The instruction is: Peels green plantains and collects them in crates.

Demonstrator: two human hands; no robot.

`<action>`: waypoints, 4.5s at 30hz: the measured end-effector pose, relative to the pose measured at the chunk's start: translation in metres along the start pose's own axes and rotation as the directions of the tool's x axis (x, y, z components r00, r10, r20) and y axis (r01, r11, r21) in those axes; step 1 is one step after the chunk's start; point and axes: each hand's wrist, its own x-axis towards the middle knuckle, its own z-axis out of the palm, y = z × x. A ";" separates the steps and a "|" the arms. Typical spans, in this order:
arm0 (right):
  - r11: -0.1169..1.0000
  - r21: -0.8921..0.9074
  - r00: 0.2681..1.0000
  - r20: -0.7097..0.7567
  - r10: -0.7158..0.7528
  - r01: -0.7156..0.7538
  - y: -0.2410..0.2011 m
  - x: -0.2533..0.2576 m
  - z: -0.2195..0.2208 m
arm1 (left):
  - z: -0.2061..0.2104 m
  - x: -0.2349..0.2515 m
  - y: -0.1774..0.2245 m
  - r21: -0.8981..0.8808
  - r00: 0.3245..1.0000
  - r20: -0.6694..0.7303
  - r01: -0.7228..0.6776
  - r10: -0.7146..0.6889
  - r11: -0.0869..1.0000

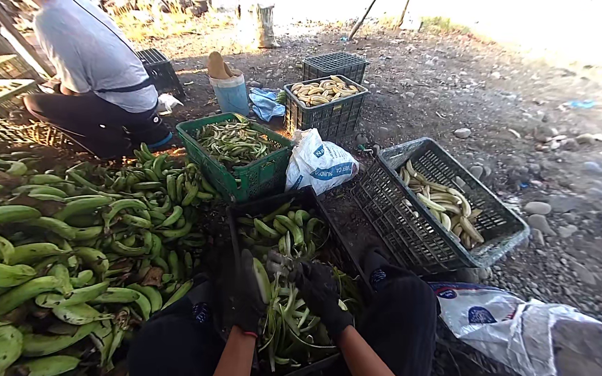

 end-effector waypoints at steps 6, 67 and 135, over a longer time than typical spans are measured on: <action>0.974 -0.158 0.979 -0.093 -0.182 0.166 0.011 -0.032 0.027 | -0.020 0.008 -0.016 -0.466 0.935 0.067 0.338 -0.348 0.818; 0.976 0.155 0.987 -0.067 -0.145 0.154 0.006 0.007 0.003 | -0.007 -0.006 0.013 -0.178 0.984 0.166 0.089 -0.060 0.980; 0.953 -0.239 0.974 0.089 0.210 -0.184 0.027 0.066 -0.133 | 0.023 0.073 -0.063 0.963 0.968 0.048 0.021 -0.245 0.269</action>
